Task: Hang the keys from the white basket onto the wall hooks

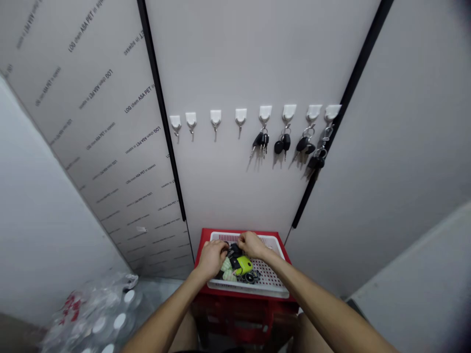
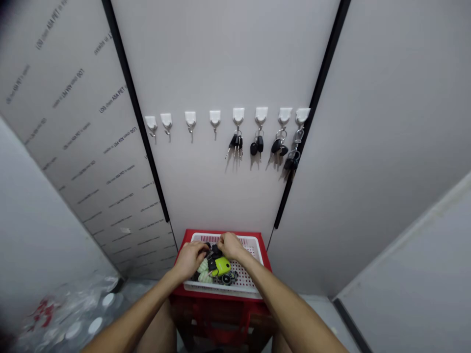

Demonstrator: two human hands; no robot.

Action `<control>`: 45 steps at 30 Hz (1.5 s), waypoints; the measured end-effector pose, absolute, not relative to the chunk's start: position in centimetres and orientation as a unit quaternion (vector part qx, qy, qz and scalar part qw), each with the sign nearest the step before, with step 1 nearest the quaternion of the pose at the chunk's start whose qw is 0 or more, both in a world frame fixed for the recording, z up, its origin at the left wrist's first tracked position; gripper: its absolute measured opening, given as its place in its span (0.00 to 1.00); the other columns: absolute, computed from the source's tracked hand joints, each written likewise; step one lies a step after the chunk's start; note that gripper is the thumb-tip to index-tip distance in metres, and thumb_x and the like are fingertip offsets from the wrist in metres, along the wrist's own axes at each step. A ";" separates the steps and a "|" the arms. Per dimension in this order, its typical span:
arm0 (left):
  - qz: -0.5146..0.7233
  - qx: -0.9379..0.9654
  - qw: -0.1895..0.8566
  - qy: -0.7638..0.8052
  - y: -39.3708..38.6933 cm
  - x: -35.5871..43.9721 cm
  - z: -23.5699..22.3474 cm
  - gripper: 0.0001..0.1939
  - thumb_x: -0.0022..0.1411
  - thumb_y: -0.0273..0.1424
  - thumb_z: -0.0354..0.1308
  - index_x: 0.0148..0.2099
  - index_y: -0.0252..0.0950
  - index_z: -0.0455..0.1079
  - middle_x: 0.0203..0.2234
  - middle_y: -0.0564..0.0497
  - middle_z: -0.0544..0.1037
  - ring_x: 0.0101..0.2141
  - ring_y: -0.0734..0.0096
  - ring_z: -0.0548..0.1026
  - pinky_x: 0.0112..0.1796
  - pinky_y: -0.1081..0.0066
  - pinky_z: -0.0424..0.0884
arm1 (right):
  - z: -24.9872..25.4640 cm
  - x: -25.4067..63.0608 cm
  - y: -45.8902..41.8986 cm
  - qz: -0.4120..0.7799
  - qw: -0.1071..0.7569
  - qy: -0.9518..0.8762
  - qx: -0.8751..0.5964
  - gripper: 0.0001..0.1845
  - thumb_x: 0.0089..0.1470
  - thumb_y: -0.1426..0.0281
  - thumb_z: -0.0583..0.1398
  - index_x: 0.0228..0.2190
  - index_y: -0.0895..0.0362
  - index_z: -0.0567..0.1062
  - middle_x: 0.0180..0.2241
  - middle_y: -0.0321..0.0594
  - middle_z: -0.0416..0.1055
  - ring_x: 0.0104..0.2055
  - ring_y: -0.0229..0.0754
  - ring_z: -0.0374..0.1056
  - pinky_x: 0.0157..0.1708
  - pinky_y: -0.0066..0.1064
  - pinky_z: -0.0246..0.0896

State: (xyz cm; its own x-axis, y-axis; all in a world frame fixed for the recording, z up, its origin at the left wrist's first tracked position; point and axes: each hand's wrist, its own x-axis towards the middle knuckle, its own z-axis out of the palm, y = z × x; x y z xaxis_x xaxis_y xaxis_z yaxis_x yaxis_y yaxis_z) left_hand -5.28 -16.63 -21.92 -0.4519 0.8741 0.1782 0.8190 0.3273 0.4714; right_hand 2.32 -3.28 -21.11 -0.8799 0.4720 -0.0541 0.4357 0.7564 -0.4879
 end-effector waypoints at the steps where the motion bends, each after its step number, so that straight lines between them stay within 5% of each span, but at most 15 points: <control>1: 0.288 0.508 0.068 0.809 -16.5 -5.4 -21.8 0.11 0.48 0.26 0.45 0.35 0.37 0.65 0.33 0.51 0.71 0.36 0.72 0.65 0.38 0.71 0.59 | -20.5 2.4 -3.3 0.253 0.044 -0.938 -0.231 0.10 0.38 0.76 0.49 0.17 0.63 0.70 0.14 0.34 0.59 0.17 0.29 0.50 0.17 0.20 0.43; 9: 0.529 0.472 0.187 0.680 -14.5 -6.1 -19.1 0.17 0.50 0.29 0.46 0.45 0.34 0.57 0.42 0.49 0.65 0.41 0.74 0.63 0.42 0.73 0.59 | -14.6 2.8 -3.1 0.346 0.133 -0.923 -0.107 0.11 0.42 0.69 0.48 0.21 0.62 0.67 0.18 0.34 0.62 0.20 0.30 0.54 0.21 0.21 0.49; 14: 0.571 0.470 0.212 0.638 -13.5 -5.5 -16.4 0.11 0.51 0.28 0.44 0.36 0.31 0.62 0.29 0.51 0.71 0.30 0.76 0.66 0.34 0.74 0.63 | -11.8 2.5 -3.1 0.404 0.170 -0.892 -0.111 0.09 0.41 0.68 0.49 0.20 0.61 0.64 0.16 0.33 0.61 0.19 0.30 0.56 0.21 0.22 0.52; 28: 0.656 0.458 0.069 0.596 -9.7 -7.9 -1.4 0.07 0.47 0.28 0.48 0.30 0.30 0.62 0.20 0.53 0.68 0.17 0.83 0.64 0.18 0.81 0.58 | 1.0 -0.4 -2.2 0.350 0.493 -0.789 -0.108 0.09 0.37 0.72 0.52 0.25 0.62 0.68 0.20 0.35 0.66 0.19 0.31 0.62 0.24 0.24 0.58; 34: 0.660 0.407 0.023 0.630 -7.1 -8.6 1.6 0.10 0.47 0.31 0.49 0.32 0.31 0.61 0.21 0.52 0.69 0.16 0.81 0.66 0.18 0.80 0.60 | 4.1 -1.6 -1.0 0.251 0.525 -0.794 -0.179 0.10 0.38 0.74 0.51 0.25 0.63 0.70 0.21 0.39 0.68 0.25 0.34 0.64 0.29 0.26 0.59; 45: 0.635 0.378 0.027 0.673 -7.0 -9.4 -0.2 0.12 0.46 0.32 0.50 0.33 0.29 0.63 0.20 0.51 0.70 0.17 0.79 0.67 0.21 0.78 0.62 | 3.4 -1.7 -1.7 0.202 0.485 -0.826 -0.205 0.14 0.38 0.78 0.50 0.30 0.63 0.70 0.25 0.41 0.70 0.29 0.35 0.65 0.33 0.26 0.57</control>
State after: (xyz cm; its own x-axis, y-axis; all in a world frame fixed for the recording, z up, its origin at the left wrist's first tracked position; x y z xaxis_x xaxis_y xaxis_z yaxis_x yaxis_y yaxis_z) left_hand -9.40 -6.98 -0.24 -0.7134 0.5421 0.4440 0.4745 -0.0926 0.8754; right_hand -1.69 -1.70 3.39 -0.4463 0.5344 0.7178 0.1433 0.8345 -0.5321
